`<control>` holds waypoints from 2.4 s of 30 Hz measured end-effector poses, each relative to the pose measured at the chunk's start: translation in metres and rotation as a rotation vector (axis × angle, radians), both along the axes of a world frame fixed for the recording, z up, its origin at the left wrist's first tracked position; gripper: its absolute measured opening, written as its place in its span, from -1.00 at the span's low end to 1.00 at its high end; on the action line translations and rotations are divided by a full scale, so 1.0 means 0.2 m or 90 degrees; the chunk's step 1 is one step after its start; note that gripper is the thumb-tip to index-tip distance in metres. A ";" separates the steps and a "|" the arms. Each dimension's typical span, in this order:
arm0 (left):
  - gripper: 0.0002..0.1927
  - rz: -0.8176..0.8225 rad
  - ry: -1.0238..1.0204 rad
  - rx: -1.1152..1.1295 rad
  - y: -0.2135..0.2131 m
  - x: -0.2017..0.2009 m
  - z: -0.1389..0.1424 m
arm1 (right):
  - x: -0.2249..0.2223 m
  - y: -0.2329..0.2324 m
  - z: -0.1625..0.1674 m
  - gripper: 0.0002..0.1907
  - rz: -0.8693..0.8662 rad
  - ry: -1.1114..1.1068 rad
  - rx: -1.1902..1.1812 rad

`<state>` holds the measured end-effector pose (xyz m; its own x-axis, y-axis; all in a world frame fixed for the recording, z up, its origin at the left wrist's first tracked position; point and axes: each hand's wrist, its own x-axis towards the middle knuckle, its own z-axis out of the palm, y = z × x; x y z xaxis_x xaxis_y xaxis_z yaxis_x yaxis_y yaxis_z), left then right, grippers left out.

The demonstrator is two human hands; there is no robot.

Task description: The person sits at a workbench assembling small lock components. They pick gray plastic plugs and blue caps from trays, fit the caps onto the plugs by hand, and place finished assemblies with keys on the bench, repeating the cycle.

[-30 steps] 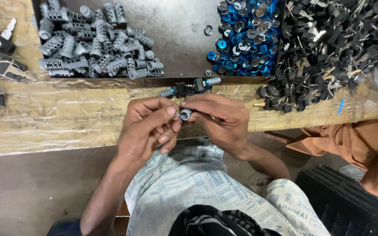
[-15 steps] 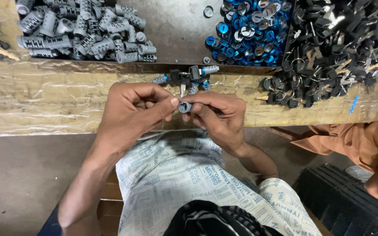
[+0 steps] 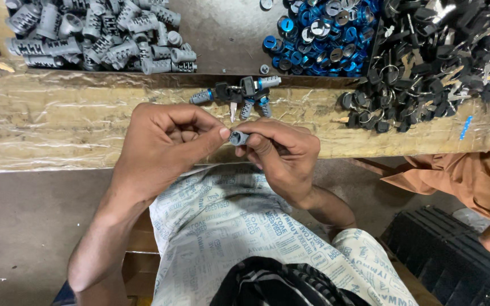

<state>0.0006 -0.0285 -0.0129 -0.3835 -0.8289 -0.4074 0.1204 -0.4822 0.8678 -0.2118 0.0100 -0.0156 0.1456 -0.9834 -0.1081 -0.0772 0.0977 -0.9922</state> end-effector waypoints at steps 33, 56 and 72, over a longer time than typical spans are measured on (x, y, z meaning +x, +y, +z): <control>-0.92 0.093 -0.272 -0.327 0.22 -0.08 0.06 | 0.03 0.06 0.04 -0.87 0.031 0.108 -0.089; -0.88 0.327 0.016 -0.144 0.13 0.11 -0.27 | -0.12 -0.76 0.02 -0.82 0.129 0.590 -0.398; -0.92 0.325 0.045 -0.192 0.04 0.15 -0.31 | 0.02 -0.82 -0.01 -0.78 0.223 0.671 -0.387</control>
